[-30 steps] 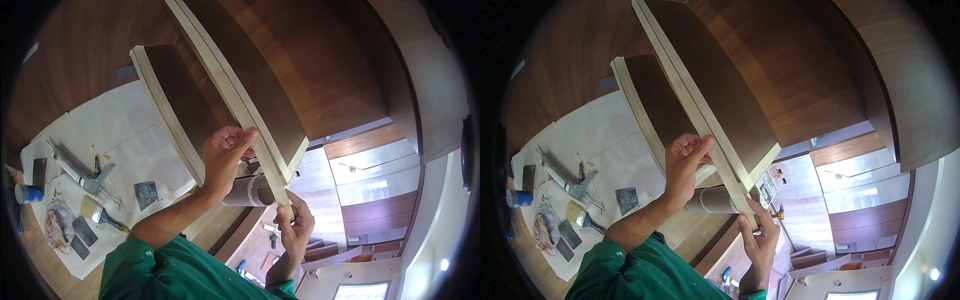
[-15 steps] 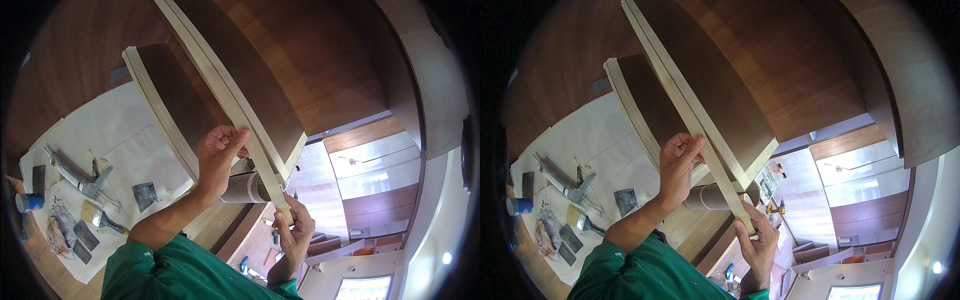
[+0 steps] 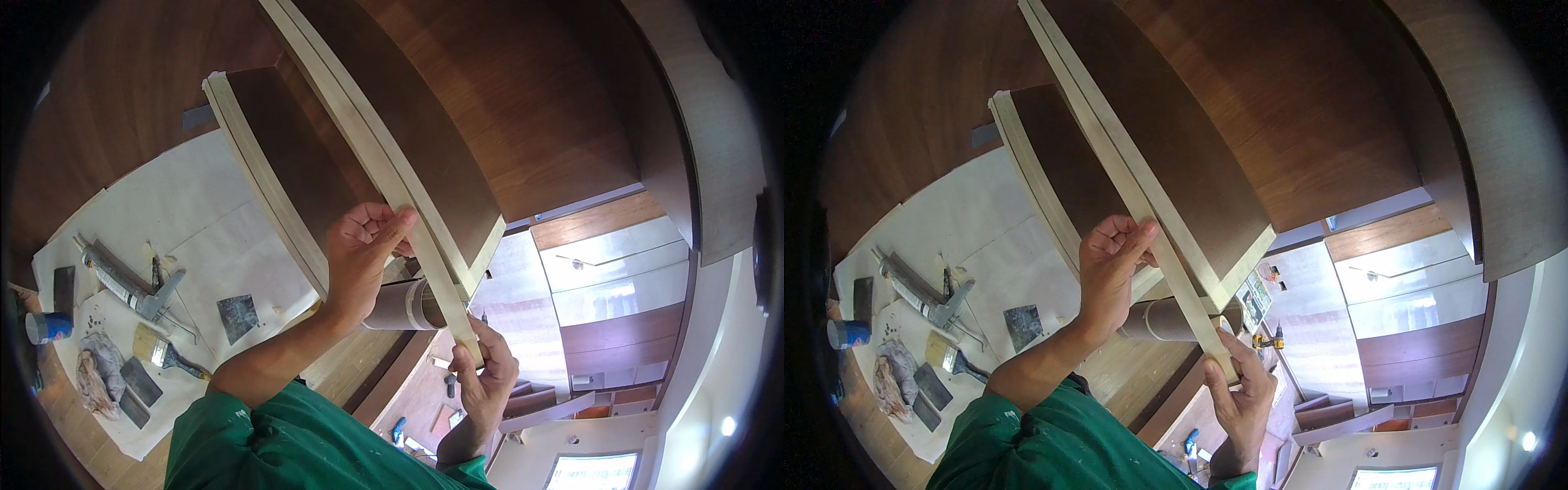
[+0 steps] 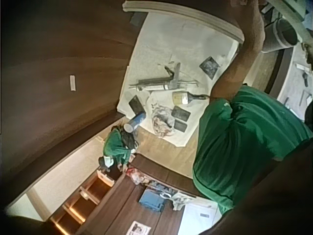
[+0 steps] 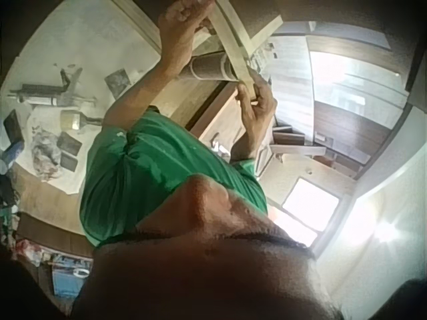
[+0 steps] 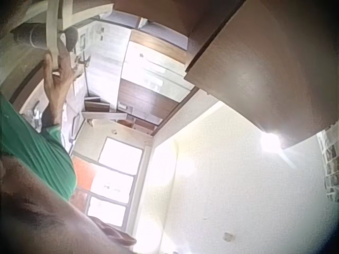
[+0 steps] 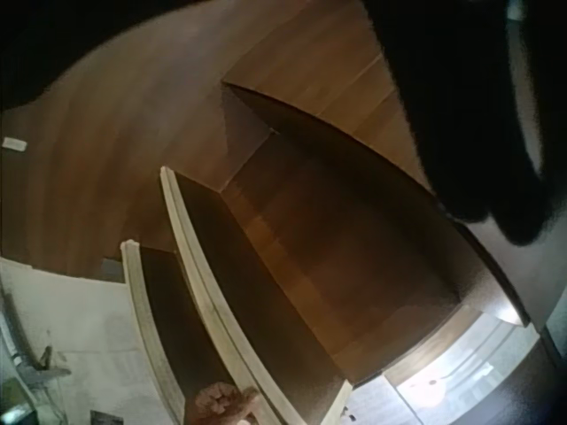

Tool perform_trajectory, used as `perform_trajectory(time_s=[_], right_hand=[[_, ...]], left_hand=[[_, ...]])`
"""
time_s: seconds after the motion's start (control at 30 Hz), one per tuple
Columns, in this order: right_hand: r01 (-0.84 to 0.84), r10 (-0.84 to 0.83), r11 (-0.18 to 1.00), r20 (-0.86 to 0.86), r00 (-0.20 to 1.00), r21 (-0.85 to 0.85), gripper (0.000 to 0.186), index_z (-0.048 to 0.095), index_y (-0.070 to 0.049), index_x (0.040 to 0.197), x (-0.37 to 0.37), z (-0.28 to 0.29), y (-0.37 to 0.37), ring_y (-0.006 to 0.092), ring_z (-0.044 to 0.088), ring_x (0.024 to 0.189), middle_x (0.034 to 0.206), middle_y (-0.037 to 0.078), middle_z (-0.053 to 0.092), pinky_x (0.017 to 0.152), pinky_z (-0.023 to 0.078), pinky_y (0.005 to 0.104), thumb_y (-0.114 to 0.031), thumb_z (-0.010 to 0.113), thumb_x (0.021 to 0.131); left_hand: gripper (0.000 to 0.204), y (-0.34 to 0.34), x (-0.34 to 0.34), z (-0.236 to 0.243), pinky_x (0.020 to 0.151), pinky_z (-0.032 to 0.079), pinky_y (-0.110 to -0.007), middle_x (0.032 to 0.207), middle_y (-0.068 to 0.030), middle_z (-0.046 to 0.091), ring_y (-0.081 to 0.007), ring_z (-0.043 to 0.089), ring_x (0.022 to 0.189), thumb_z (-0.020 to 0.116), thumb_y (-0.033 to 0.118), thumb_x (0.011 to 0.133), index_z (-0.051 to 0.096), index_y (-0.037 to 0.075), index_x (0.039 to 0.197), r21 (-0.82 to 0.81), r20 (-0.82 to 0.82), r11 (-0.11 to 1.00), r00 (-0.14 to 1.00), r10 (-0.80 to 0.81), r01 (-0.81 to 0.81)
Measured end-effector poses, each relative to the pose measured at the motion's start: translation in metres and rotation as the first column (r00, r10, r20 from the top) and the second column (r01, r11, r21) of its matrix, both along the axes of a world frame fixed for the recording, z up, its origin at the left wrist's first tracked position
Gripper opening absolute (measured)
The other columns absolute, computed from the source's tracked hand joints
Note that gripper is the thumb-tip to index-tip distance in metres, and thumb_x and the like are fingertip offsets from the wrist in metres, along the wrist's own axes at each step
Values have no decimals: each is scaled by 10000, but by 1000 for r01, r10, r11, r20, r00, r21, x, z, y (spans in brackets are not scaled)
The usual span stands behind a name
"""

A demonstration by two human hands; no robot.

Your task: The person applies white edge banding to the edges of a wooden cabinet. They repeatedly position the strip, press it into place, and use a sanding block to smooth the surface. The person works on multiple edges of the cabinet throughout the clip.

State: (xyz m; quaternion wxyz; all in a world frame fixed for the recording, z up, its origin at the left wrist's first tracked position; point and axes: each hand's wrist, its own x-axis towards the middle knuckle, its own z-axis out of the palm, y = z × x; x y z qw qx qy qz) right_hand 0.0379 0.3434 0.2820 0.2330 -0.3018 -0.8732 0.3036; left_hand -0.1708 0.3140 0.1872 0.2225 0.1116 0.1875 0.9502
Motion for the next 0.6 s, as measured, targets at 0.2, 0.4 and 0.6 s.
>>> perform_trajectory(time_s=[0.2, 0.4, 0.6], right_hand=[[-32, 31, 997, 15, 999, 65, 377, 657, 17, 1285, 3, -1, -2, 98, 680, 761, 905, 132, 772, 730, 526, 247, -79, 754, 933], [-2, 1, 999, 12, 1000, 35, 374, 656, 13, 1285, 0, -1, 0, 94, 672, 745, 910, 130, 773, 707, 515, 242, -71, 751, 933], [-8, 9, 1000, -5, 1000, 16, 384, 645, 20, 1295, 0, -3, 2, 85, 658, 723, 868, 116, 763, 678, 501, 238, -57, 745, 932]], left_hand=[[190, 4, 0, -9, 664, 555, -246, 867, -66, 723, -101, 680, 728, 737, 184, 980, 675, 4, 974, 75, 26, 997, 999, -37, 35], [173, 4, 1, -3, 666, 557, -246, 870, -62, 722, -92, 679, 732, 743, 165, 974, 679, 5, 975, 35, 26, 999, 1000, -5, 4], [171, 2, 1, 0, 662, 556, -242, 860, -56, 722, -83, 675, 726, 751, 166, 968, 685, 8, 965, -7, 15, 1000, 1000, 5, -5]])
